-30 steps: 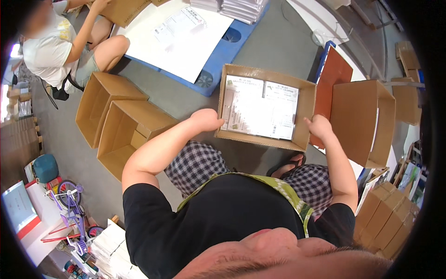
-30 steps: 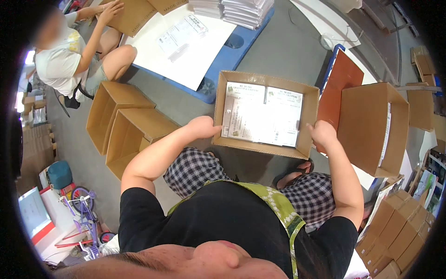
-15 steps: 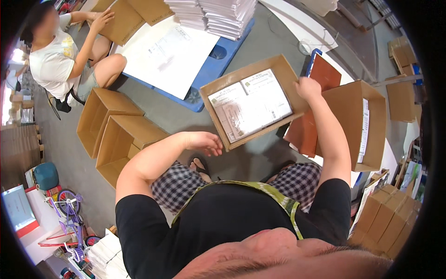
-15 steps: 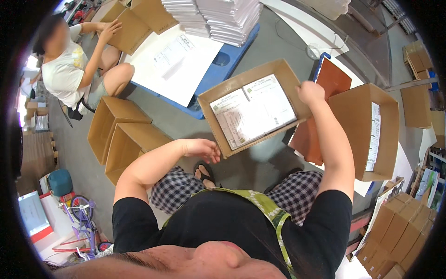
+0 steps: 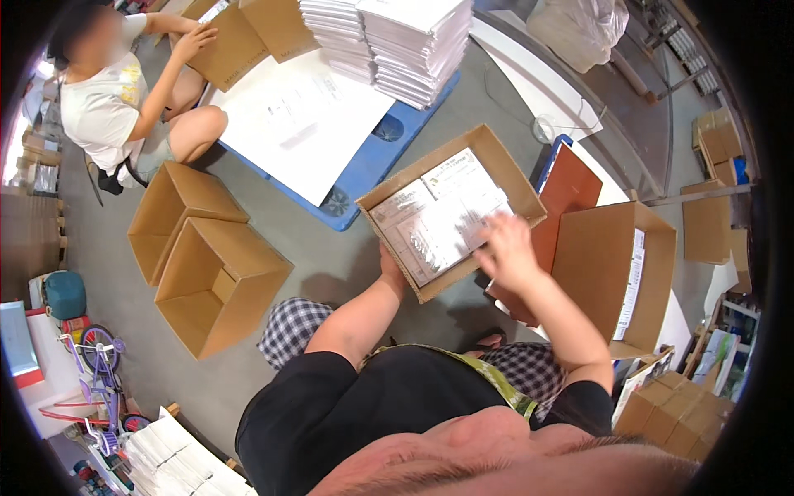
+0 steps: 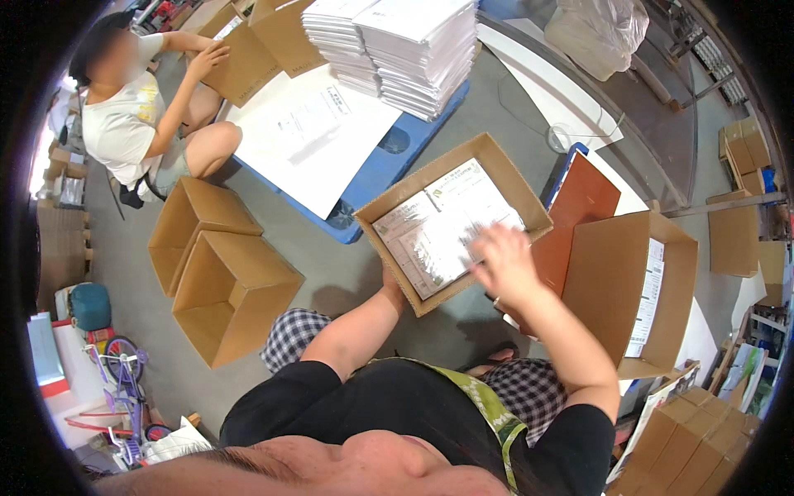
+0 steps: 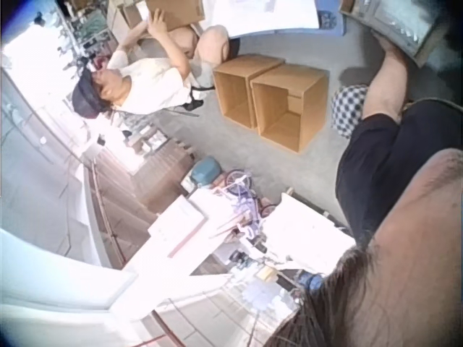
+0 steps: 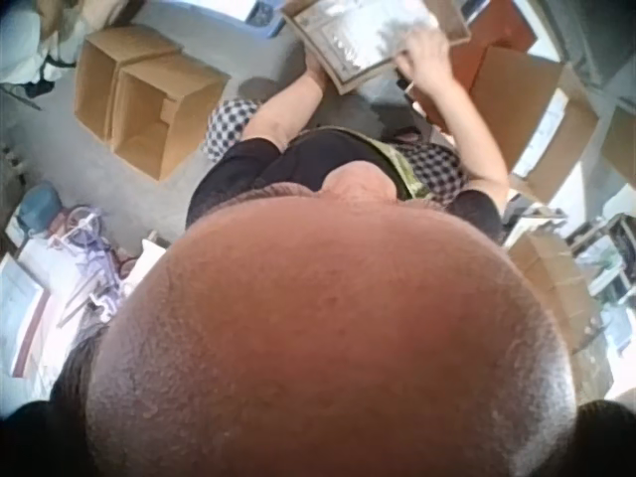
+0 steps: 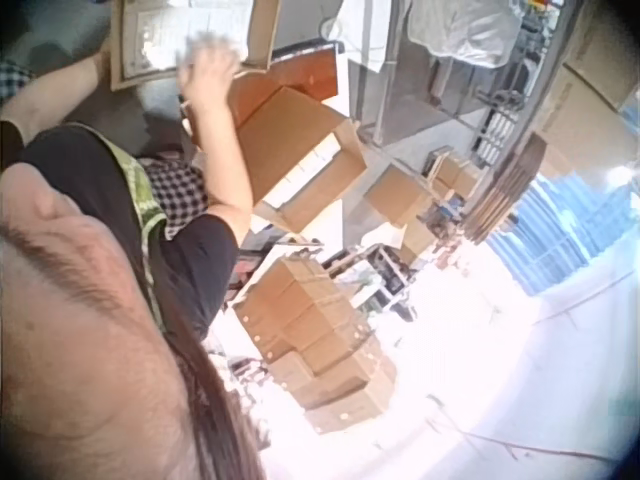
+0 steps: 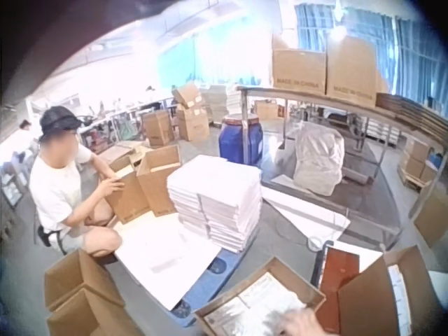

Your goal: The person picks up stacks of white paper documents and places them into a cardboard box. They arrange the documents in rows and adjust them to fit neatly inside the box. The person repeats this process with multiple stacks of documents.

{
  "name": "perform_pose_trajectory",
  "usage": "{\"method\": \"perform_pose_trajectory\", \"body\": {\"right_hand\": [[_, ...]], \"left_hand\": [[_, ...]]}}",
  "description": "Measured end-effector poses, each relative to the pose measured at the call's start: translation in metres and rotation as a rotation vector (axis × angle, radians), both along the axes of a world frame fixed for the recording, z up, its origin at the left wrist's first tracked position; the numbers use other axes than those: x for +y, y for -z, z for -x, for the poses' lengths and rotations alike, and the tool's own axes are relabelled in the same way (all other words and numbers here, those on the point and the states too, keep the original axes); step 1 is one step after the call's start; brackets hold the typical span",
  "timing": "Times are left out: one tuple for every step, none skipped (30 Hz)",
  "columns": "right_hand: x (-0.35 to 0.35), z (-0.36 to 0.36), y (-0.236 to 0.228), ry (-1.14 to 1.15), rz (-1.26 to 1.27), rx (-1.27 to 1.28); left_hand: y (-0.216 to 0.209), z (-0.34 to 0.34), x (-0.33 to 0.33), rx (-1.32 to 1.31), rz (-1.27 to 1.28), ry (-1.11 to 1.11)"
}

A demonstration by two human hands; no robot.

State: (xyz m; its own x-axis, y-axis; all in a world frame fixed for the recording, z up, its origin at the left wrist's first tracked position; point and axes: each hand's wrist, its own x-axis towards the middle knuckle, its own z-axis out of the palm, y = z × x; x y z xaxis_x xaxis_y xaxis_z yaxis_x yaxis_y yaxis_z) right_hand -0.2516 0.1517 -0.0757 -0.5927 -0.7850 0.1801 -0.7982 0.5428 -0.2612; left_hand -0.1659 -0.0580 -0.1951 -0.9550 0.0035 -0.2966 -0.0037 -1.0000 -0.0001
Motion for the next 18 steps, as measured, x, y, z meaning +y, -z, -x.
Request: {"method": "perform_pose_trajectory", "body": {"right_hand": [[0.001, -0.018, -0.005, -0.031, -0.009, -0.083], [0.002, -0.027, -0.010, -0.034, 0.047, -0.143], [0.002, -0.035, -0.012, -0.002, 0.089, -0.206], [0.003, -0.036, -0.015, 0.020, 0.119, -0.241], [0.003, -0.039, -0.019, 0.041, 0.146, -0.282], [0.003, -0.040, -0.025, 0.054, 0.134, -0.286], [0.006, -0.042, -0.031, 0.075, 0.120, -0.290], [0.003, -0.044, -0.034, 0.072, 0.112, -0.289], [0.000, -0.047, -0.035, 0.080, 0.126, -0.300], [-0.002, -0.053, -0.037, 0.095, 0.133, -0.306], [-0.003, -0.058, -0.039, 0.109, 0.140, -0.310], [-0.004, -0.063, -0.035, 0.117, 0.114, -0.307], [-0.004, -0.067, -0.031, 0.134, 0.091, -0.323], [-0.004, -0.071, -0.027, 0.146, 0.072, -0.339], [-0.005, -0.076, -0.024, 0.158, 0.054, -0.373], [-0.007, -0.080, -0.019, 0.166, 0.033, -0.395], [-0.005, -0.082, -0.013, 0.171, 0.012, -0.413], [-0.001, -0.086, -0.007, 0.181, -0.010, -0.440]], "left_hand": [[0.002, 0.003, 0.005, -0.006, -0.007, -0.019], [0.003, 0.008, 0.011, -0.009, -0.008, -0.023], [0.017, 0.011, 0.016, -0.035, 0.038, -0.038], [0.030, 0.016, 0.022, -0.058, 0.082, -0.049], [0.069, 0.021, 0.032, -0.105, 0.164, -0.072], [0.093, 0.028, 0.042, -0.146, 0.248, -0.090], [0.078, 0.038, 0.052, -0.142, 0.344, 0.005], [0.103, 0.047, 0.061, -0.221, 0.253, 0.070], [0.127, 0.063, 0.069, -0.291, 0.160, 0.138], [0.128, 0.084, 0.076, -0.267, 0.215, 0.216], [0.124, 0.106, 0.079, -0.238, 0.268, 0.292], [0.120, 0.126, 0.074, -0.370, 0.272, 0.403], [0.101, 0.144, 0.073, -0.418, 0.296, 0.435], [0.096, 0.160, 0.060, -0.344, 0.337, 0.607], [0.095, 0.172, 0.037, -0.273, 0.387, 0.774], [0.100, 0.183, 0.009, -0.060, 0.536, 0.944], [0.104, 0.196, -0.015, 0.163, 0.685, 1.102], [0.097, 0.204, -0.027, 0.298, 0.940, 1.152]]}}
